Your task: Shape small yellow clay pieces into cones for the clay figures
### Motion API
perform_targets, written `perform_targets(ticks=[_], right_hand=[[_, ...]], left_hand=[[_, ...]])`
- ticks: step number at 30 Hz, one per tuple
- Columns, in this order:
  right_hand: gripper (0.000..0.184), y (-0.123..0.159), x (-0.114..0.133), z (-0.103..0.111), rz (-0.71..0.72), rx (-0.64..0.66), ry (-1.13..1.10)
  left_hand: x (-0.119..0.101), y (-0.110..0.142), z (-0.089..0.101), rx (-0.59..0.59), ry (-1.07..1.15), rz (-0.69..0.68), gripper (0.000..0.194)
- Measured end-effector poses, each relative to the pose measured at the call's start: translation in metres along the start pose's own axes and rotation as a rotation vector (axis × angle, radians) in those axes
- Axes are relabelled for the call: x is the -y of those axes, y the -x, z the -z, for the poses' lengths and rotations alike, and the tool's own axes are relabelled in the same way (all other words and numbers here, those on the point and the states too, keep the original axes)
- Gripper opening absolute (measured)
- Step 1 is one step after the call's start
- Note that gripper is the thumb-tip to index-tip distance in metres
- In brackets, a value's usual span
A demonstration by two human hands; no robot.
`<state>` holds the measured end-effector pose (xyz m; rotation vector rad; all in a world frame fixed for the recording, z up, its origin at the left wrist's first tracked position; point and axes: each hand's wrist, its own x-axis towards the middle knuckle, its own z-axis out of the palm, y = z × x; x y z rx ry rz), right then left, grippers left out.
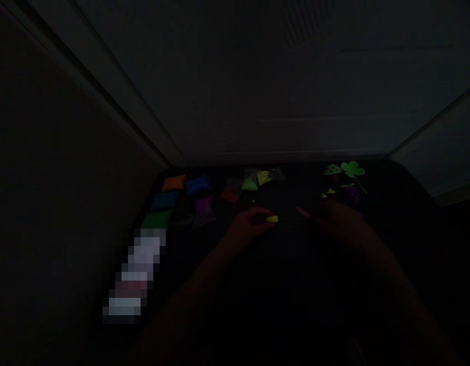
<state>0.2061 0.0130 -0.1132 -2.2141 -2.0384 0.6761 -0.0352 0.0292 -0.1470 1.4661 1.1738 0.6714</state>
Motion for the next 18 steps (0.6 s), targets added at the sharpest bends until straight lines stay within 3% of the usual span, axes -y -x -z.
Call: perform_targets(ticks=[2,10,13,18], right_hand=[[0.036,-0.001,0.0,-0.002,-0.035,0.058,-0.004],[0.034,-0.005,0.006,-0.012,-0.099,0.06,-0.023],[0.024,0.002,0.01,-0.007,-0.083,0.028,-0.033],[0.027,0.022,0.033,-0.007,0.013,0.017,-0.084]], left_hand=[[0.004,0.001,-0.003,-0.048,-0.124,-0.101,0.024],[0.011,0.007,-0.017,-0.159,-0.484,-0.325,0.016],[0.011,0.01,-0.02,-0.176,-0.59,-0.366,0.015],[0.011,0.013,-0.024,-0.192,-0.676,-0.397,0.015]])
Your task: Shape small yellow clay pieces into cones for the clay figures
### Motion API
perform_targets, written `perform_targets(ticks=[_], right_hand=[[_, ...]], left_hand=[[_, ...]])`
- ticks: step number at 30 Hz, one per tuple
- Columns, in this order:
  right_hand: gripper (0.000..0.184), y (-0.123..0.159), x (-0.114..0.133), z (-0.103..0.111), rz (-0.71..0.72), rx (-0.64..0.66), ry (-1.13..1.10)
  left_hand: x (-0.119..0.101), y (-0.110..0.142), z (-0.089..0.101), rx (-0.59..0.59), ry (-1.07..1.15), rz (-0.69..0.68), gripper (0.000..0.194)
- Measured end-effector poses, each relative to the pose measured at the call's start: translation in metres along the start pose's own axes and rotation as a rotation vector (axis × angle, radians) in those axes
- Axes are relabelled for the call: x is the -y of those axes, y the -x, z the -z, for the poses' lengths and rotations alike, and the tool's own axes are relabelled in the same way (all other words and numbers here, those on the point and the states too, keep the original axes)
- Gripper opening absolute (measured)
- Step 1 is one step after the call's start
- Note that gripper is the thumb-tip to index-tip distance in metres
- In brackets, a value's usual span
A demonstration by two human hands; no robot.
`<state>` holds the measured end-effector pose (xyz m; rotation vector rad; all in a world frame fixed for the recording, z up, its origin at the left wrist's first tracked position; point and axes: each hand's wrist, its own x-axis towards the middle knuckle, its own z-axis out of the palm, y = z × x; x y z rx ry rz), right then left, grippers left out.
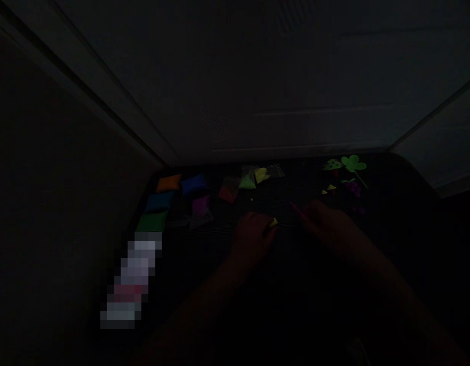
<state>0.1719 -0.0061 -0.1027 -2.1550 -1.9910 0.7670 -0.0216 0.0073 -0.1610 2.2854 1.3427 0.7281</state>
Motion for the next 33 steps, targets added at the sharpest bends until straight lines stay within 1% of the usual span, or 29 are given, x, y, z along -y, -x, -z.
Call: perform_targets(ticks=[3,5,8,10,15,18,21,28,31,33], right_hand=[[0.022,0.009,0.017,-0.014,0.091,0.068,0.034],[0.021,0.012,0.023,-0.023,0.127,0.103,0.029],[0.02,0.01,0.026,-0.029,0.107,0.134,0.019],[0.018,0.008,0.025,-0.03,0.085,0.146,0.023],[0.017,0.006,0.024,-0.027,0.1,0.154,0.031],[0.016,0.006,0.025,-0.028,0.089,0.18,0.109],[0.016,0.007,0.027,-0.03,0.101,0.169,0.156],[0.021,0.008,0.03,-0.029,0.116,0.198,0.299],[0.022,0.009,0.03,-0.028,0.118,0.185,0.352],[0.024,0.011,0.029,-0.027,0.111,0.147,0.374]], left_hand=[[-0.001,0.0,0.001,-0.015,-0.006,0.003,0.013],[-0.001,-0.001,0.002,-0.01,0.011,0.02,0.012],[-0.001,-0.002,0.002,-0.001,0.026,0.037,0.012],[0.0,-0.002,0.001,-0.013,0.027,0.038,0.013],[0.001,-0.001,-0.001,-0.03,0.018,0.026,0.013],[0.001,-0.001,-0.001,-0.02,0.02,0.032,0.013],[0.0,-0.002,0.0,-0.017,0.013,0.026,0.012],[-0.002,-0.002,0.0,0.002,-0.005,0.048,0.015],[-0.002,-0.002,0.0,0.004,-0.008,0.038,0.016],[-0.001,-0.002,0.0,0.008,-0.013,0.035,0.015]])
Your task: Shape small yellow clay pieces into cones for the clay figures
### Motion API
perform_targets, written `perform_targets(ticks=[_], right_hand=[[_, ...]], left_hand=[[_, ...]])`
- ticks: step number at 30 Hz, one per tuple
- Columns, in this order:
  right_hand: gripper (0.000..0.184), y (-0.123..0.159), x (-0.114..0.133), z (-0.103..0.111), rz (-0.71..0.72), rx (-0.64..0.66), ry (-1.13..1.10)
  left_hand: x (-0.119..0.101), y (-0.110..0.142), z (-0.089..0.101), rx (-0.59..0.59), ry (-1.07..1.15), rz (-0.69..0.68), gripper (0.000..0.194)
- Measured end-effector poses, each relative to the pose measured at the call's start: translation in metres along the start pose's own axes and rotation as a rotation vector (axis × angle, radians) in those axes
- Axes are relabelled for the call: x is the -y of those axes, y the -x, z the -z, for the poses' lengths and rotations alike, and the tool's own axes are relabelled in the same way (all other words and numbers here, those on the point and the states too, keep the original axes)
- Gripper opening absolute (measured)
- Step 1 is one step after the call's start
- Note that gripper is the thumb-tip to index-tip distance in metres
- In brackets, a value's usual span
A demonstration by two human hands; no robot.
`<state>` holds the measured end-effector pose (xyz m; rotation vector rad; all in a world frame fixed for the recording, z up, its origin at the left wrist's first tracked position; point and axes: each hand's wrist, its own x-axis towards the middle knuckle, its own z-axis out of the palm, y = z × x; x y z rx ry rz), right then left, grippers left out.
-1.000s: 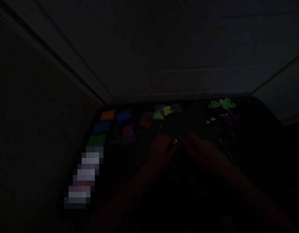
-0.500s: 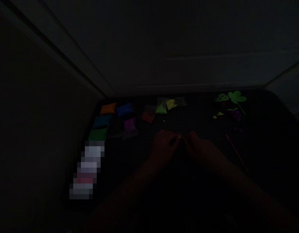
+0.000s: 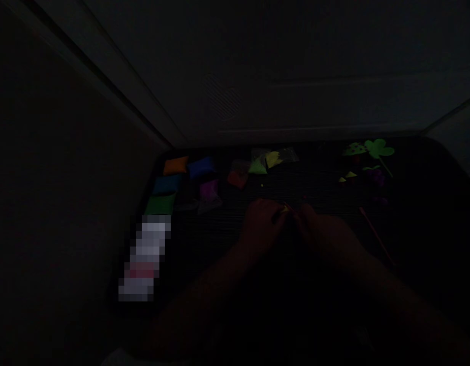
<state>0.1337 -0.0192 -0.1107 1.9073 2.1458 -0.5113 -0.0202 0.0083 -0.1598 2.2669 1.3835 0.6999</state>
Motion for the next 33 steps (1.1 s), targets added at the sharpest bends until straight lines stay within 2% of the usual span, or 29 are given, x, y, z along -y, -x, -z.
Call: perform_targets(ticks=[5,13,26,33], right_hand=[[0.026,0.0031,-0.0014,0.0022,-0.03,-0.061,0.063],[0.019,0.0029,0.0024,0.0,-0.005,0.013,0.067],[0.022,0.0041,0.0031,-0.0029,0.034,-0.025,0.099],[0.021,0.0028,0.0038,-0.0026,0.05,0.036,0.073]], left_hand=[[0.0004,0.0001,0.0001,0.015,-0.004,0.011,0.015],[0.0006,-0.0003,-0.001,-0.004,0.02,-0.005,0.014],[0.0,0.0001,-0.0004,0.017,0.026,0.011,0.013],[0.001,-0.0003,-0.0004,0.025,0.024,0.004,0.014]])
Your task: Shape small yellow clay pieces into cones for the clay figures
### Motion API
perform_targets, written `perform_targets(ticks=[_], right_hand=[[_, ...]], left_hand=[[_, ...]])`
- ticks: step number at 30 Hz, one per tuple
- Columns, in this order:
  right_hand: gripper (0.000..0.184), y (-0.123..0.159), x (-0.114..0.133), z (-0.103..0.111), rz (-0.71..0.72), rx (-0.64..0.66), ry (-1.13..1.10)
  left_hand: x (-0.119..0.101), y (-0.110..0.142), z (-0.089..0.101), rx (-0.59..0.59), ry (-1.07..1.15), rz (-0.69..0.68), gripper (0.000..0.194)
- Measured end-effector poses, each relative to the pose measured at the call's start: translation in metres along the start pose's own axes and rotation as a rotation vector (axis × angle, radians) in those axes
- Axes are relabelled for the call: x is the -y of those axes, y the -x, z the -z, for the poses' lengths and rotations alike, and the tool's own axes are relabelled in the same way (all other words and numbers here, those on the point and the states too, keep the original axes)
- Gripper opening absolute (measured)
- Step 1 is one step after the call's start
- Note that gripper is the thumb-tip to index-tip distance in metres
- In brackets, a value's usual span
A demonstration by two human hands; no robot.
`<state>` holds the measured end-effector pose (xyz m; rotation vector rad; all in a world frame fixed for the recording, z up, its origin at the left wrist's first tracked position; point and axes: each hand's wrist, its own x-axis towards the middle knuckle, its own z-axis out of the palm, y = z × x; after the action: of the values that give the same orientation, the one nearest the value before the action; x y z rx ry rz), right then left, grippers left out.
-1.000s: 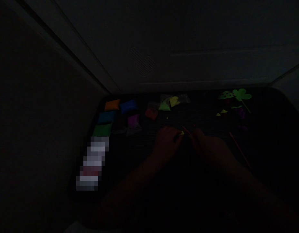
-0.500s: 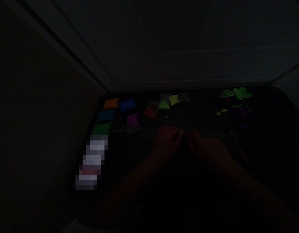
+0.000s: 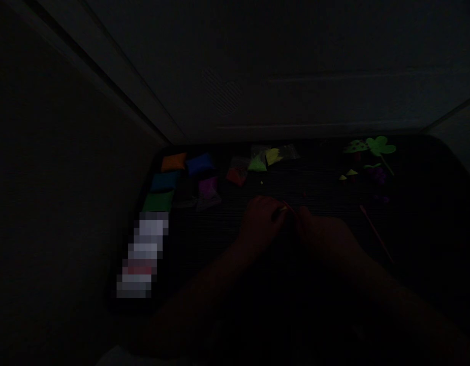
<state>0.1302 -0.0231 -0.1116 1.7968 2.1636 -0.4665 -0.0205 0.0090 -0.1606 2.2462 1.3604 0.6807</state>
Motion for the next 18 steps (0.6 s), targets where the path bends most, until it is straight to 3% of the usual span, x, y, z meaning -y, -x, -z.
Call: perform_targets(ticks=[18], right_hand=[[0.022,-0.003,0.013,0.001,-0.009,-0.038,0.005]], left_hand=[[-0.001,-0.001,0.0,-0.007,-0.033,-0.001,0.013]])
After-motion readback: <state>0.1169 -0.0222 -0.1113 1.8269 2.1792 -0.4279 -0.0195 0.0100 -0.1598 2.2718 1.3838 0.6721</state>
